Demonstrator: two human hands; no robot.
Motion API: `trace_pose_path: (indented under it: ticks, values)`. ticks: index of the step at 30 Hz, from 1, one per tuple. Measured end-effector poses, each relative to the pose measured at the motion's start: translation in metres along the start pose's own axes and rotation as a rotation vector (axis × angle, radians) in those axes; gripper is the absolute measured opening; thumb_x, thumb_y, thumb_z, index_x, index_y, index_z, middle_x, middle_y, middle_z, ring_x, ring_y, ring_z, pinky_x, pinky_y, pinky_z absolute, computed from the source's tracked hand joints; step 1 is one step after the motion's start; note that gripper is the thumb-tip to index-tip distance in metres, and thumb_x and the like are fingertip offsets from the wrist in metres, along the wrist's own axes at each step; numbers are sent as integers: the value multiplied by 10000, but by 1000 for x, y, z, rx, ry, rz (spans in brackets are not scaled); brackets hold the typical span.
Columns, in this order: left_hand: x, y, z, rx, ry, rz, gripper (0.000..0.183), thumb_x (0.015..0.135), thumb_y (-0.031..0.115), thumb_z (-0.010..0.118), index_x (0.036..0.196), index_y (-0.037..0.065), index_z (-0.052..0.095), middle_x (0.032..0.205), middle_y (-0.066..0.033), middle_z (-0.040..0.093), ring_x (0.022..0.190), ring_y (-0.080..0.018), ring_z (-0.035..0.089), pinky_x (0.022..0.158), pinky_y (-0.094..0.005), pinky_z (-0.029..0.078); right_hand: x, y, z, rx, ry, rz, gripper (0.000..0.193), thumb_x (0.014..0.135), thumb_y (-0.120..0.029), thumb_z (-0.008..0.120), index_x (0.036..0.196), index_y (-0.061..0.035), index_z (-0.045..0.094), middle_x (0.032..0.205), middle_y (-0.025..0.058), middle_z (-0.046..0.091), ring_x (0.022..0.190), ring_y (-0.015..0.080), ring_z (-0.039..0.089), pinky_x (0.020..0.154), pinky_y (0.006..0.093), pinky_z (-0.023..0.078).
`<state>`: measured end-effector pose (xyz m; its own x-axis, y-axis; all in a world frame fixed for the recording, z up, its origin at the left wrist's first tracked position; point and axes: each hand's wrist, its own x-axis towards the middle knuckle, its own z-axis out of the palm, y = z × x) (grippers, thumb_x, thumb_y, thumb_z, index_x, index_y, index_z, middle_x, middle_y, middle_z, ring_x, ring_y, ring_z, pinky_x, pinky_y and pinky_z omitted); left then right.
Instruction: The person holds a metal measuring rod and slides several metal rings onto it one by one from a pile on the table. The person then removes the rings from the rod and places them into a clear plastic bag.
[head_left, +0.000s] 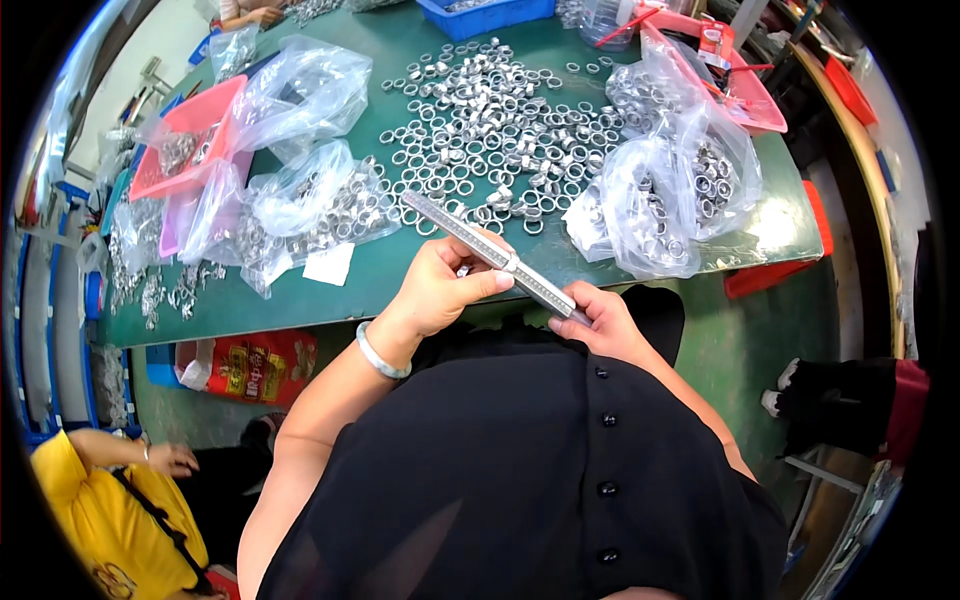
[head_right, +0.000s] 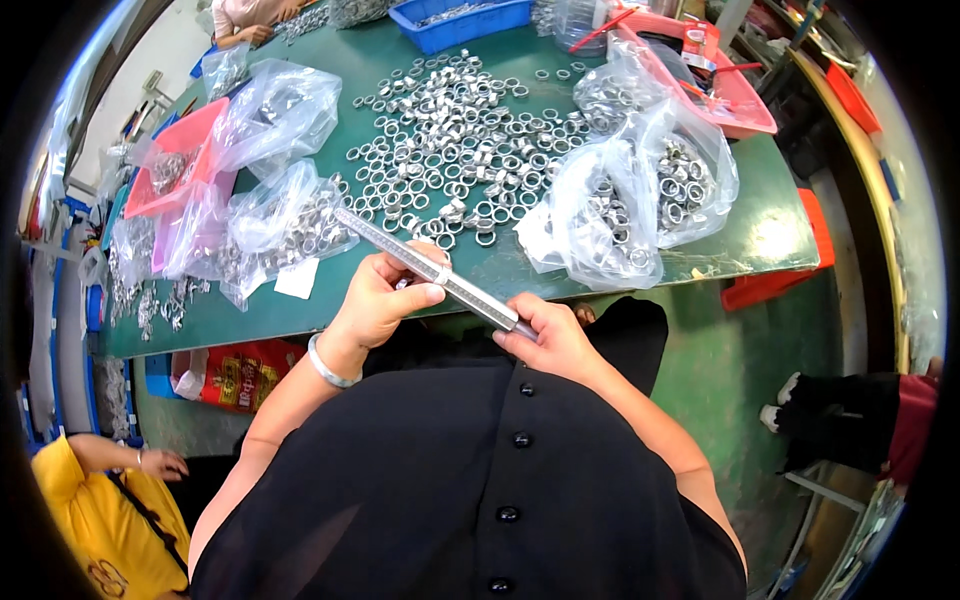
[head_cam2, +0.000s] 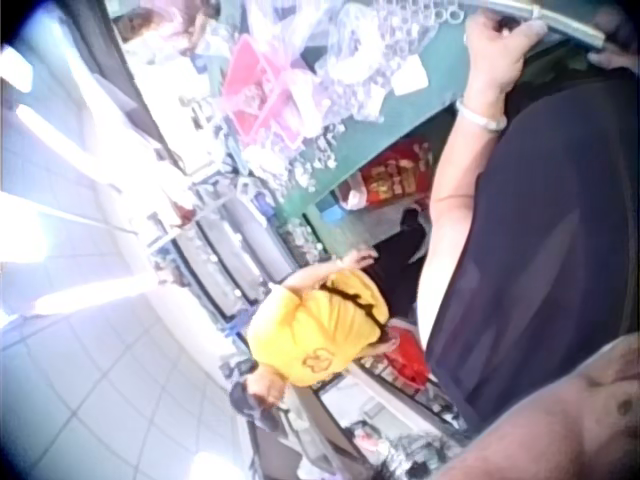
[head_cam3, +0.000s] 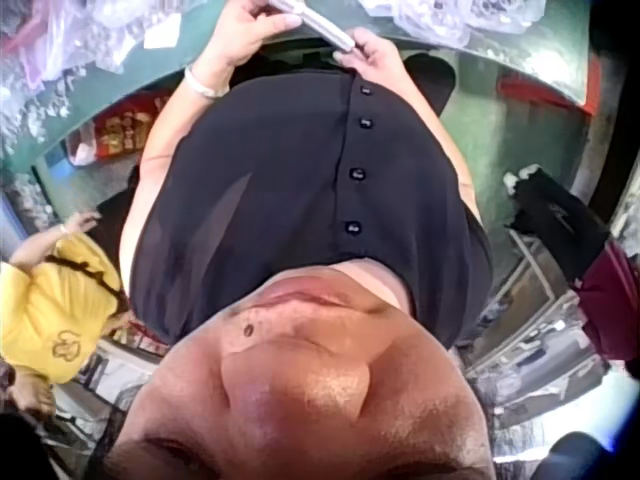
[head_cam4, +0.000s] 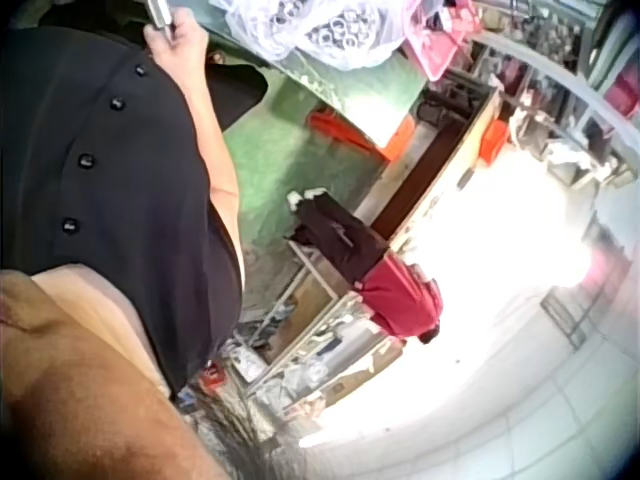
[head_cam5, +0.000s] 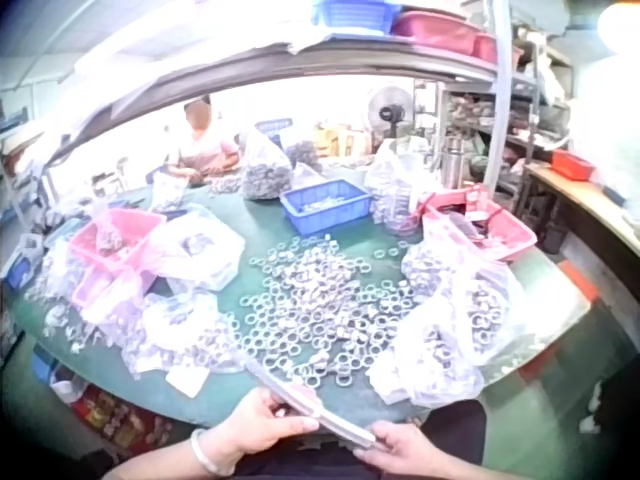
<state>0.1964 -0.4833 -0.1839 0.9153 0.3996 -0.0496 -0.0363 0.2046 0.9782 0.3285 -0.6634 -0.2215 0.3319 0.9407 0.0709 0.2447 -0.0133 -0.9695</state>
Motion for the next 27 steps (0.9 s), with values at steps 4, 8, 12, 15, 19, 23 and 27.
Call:
trace_pose_path:
  ticks: [4,8,12,15,19,23,27]
  values:
    - [16,14,-4,-262,100,92,175,764,86,587,915,7,548,731,11,527,559,-26,400,480,-165,310,-10,-6,-14,-17,47,-10,147,729,-74,608,827,-5,523,643,14,474,566,63,430,515,219,370]
    - [58,44,-8,-307,164,180,101,813,95,526,879,20,521,670,13,484,473,-22,329,422,-166,253,-36,-1,-38,29,97,43,144,736,-81,604,818,-5,513,642,-6,455,581,52,408,526,213,365]
    - [122,63,15,91,105,105,243,776,131,592,972,10,516,707,38,496,500,-7,347,435,-158,263,-61,-5,-60,158,176,117,130,728,-51,599,807,2,510,643,-27,445,588,41,393,522,196,344]
    - [182,82,61,445,-28,227,283,763,137,611,999,2,532,773,17,531,587,-21,413,496,-164,328,-75,-8,-76,238,266,138,121,720,-35,597,797,-1,510,639,-40,425,579,34,373,515,192,327]
    - [267,98,101,798,-152,439,310,720,141,649,990,12,568,827,-34,575,752,-86,514,669,-215,417,-87,-1,-91,276,379,116,115,714,-23,592,793,-9,511,634,-53,390,563,30,340,499,186,292]
    - [310,107,135,1161,-110,409,385,683,214,669,997,13,568,804,-50,583,711,-107,527,632,-233,431,-98,7,-100,361,459,118,118,715,-20,584,809,-22,513,642,-67,387,548,18,319,482,170,261]
    - [316,104,142,1410,8,422,406,674,242,660,994,11,566,801,-55,586,698,-118,534,628,-241,434,-104,15,-106,433,509,83,116,728,-21,572,828,-25,513,633,-73,399,532,4,321,470,163,258]
